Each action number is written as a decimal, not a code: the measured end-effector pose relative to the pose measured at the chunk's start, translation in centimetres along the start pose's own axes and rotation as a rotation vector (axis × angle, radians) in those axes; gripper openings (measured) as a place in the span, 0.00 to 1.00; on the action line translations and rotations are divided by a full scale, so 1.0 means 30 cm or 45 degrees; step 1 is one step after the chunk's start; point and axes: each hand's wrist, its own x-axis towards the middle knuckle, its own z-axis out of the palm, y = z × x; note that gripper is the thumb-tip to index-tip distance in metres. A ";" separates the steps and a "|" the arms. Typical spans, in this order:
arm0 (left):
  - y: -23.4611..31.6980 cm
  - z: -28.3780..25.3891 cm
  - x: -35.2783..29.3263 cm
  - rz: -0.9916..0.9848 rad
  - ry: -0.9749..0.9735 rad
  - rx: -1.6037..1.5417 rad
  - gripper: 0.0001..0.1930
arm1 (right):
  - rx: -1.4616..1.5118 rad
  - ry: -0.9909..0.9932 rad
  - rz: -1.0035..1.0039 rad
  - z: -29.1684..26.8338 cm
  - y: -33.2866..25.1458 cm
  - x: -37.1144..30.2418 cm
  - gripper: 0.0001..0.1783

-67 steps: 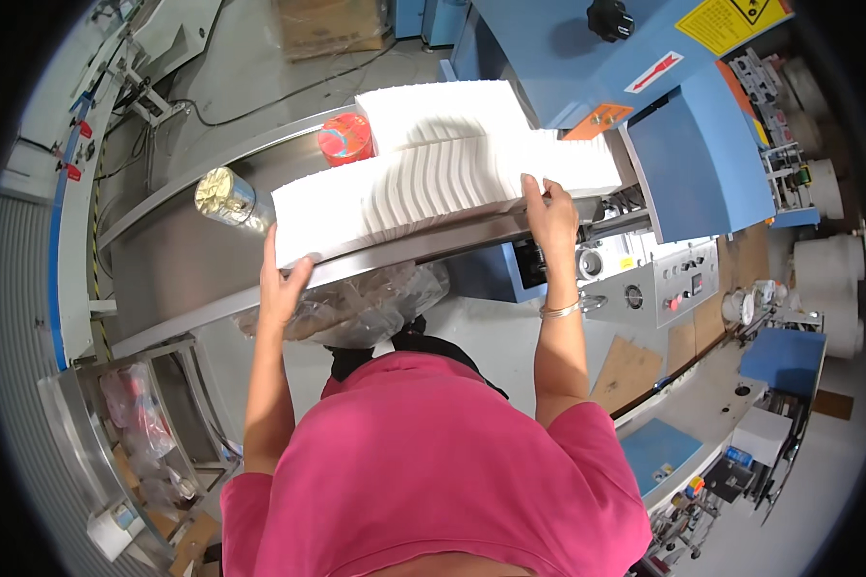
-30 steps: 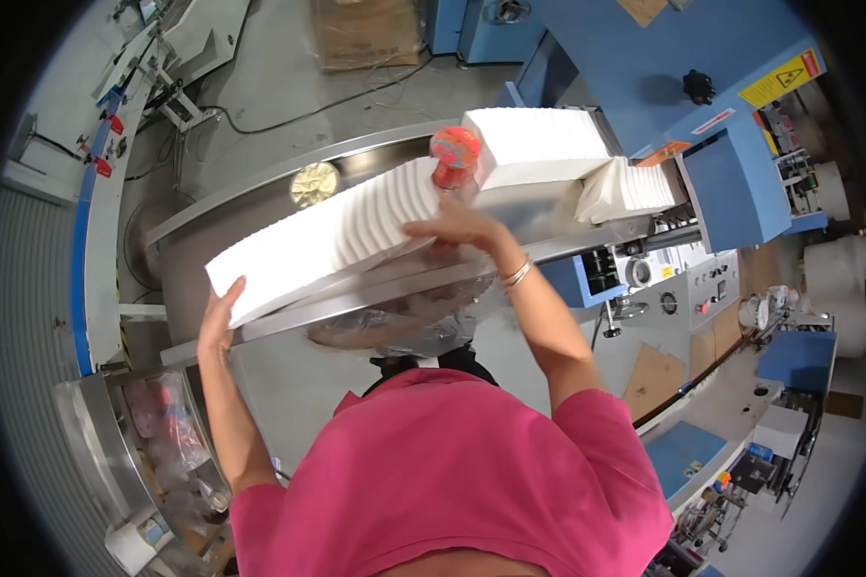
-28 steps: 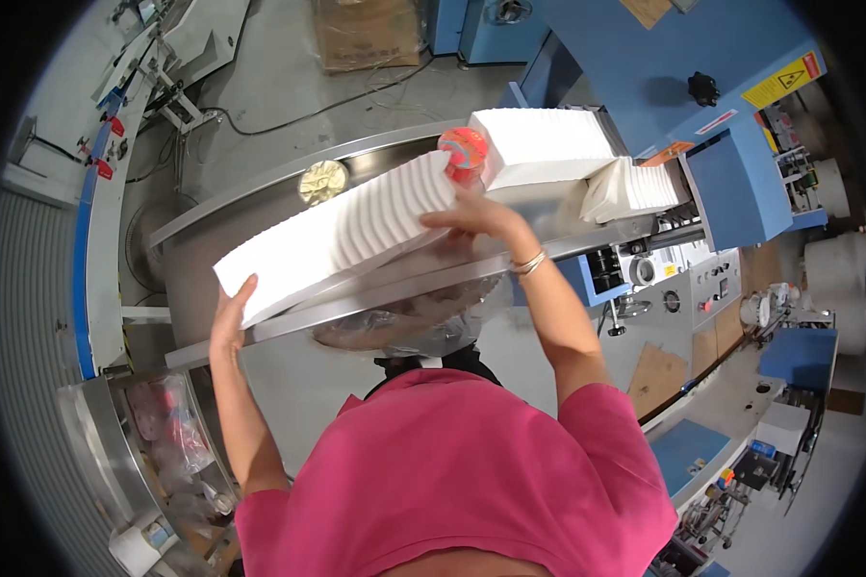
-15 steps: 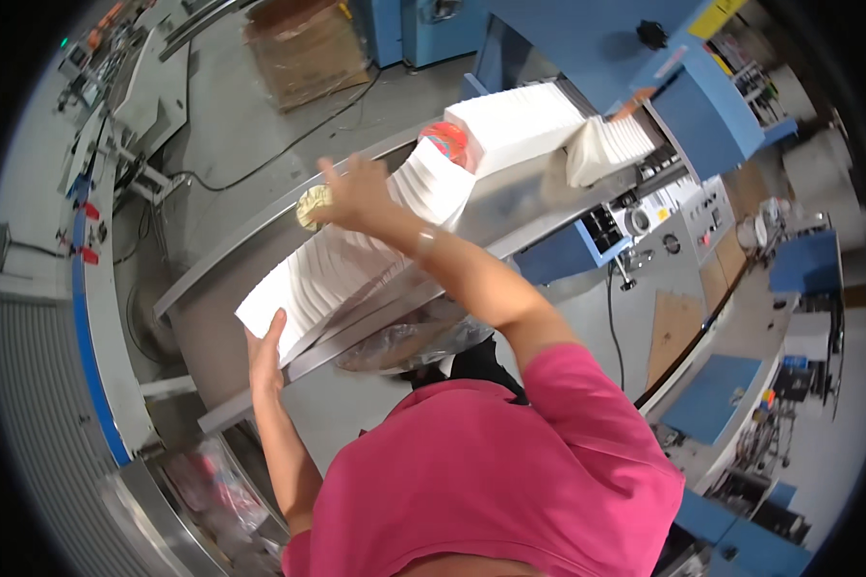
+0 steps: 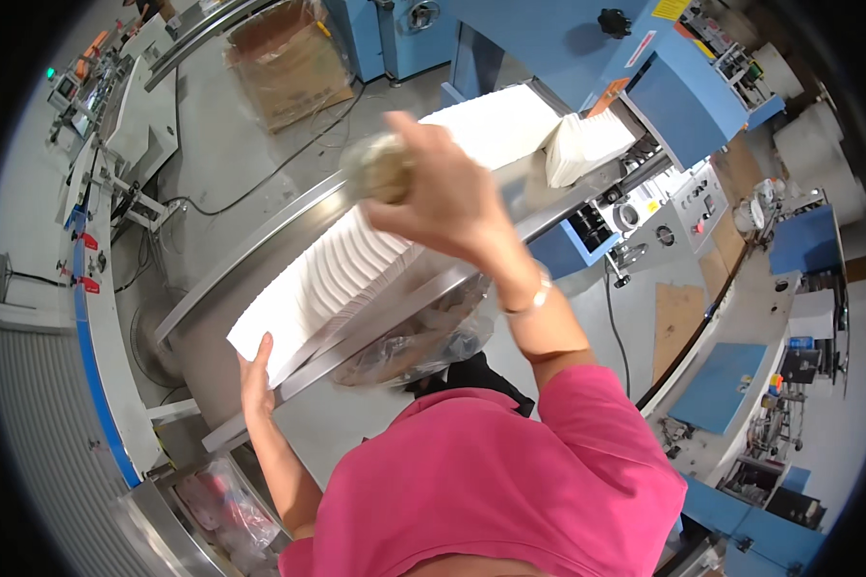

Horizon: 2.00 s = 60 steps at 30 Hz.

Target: Operating an industrial paper processing machine, handling stacks of paper products, and clearing or guiding paper through rollers.

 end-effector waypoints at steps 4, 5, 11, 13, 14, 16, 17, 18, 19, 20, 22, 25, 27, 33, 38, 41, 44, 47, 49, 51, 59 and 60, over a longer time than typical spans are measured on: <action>-0.037 -0.024 0.042 -0.028 -0.034 -0.054 0.47 | -0.504 -0.126 0.432 -0.123 0.251 -0.038 0.42; -0.026 -0.011 0.045 -0.042 -0.047 -0.057 0.46 | -0.554 -0.236 0.514 -0.125 0.355 -0.032 0.44; -0.029 -0.014 0.051 -0.112 -0.064 -0.051 0.43 | -0.572 -0.558 0.812 -0.035 0.751 0.051 0.49; -0.051 -0.034 0.056 -0.112 -0.044 -0.042 0.43 | -0.567 -0.551 0.857 -0.046 0.796 0.079 0.48; -0.060 -0.042 0.055 -0.111 -0.042 -0.038 0.43 | -0.589 -0.529 0.863 -0.041 0.836 0.084 0.49; -0.037 -0.022 0.040 -0.128 -0.031 -0.038 0.43 | -0.576 -0.480 0.930 -0.046 0.911 0.091 0.49; -0.027 -0.010 0.039 -0.142 -0.034 -0.039 0.43 | -0.671 -0.409 0.953 -0.040 0.939 0.079 0.49; -0.027 -0.006 0.039 -0.137 -0.016 0.010 0.43 | -0.710 -0.355 0.913 -0.041 0.956 0.072 0.47; -0.027 -0.018 0.037 -0.138 0.005 0.064 0.43 | -0.743 -0.307 0.874 -0.041 0.937 0.059 0.46; -0.039 -0.034 0.048 -0.132 -0.022 0.065 0.43 | -0.801 -0.278 0.817 -0.054 0.915 0.055 0.36; -0.019 -0.022 0.039 -0.162 -0.010 -0.002 0.44 | -1.087 -0.145 0.436 -0.075 0.854 0.039 0.25; -0.034 -0.043 0.033 -0.157 0.010 0.028 0.45 | -0.542 -0.041 0.071 -0.027 0.762 0.045 0.17; -0.032 -0.047 0.033 -0.164 0.009 0.035 0.45 | 0.007 -0.308 0.214 0.033 0.664 0.033 0.18; -0.013 -0.032 0.027 -0.163 0.030 -0.035 0.47 | 0.520 -0.545 0.243 0.219 0.605 0.040 0.26; -0.006 -0.055 0.027 -0.174 -0.025 -0.068 0.47 | 0.502 -0.827 0.297 0.291 0.595 0.041 0.33; 0.004 -0.081 0.014 -0.191 -0.086 -0.047 0.47 | 0.384 -0.901 0.180 0.307 0.515 0.009 0.38; 0.007 -0.175 0.021 -0.177 -0.097 0.005 0.46 | 0.484 -0.969 0.275 0.301 0.348 -0.059 0.38; -0.021 -0.343 0.070 -0.245 -0.084 0.084 0.45 | 0.552 -0.965 0.265 0.389 0.298 -0.177 0.36; 0.010 -0.426 0.090 -0.224 -0.198 -0.021 0.45 | 0.796 -0.975 0.735 0.419 0.279 -0.240 0.34; -0.010 -0.511 0.123 -0.262 -0.168 -0.011 0.45 | 1.067 -0.875 0.978 0.448 0.309 -0.253 0.32; -0.051 -0.523 0.126 -0.329 -0.251 0.082 0.51 | 0.864 -1.000 0.779 0.599 0.318 -0.231 0.59; -0.102 -0.542 0.144 -0.281 -0.277 -0.002 0.49 | 0.862 -1.019 0.764 0.603 0.291 -0.227 0.59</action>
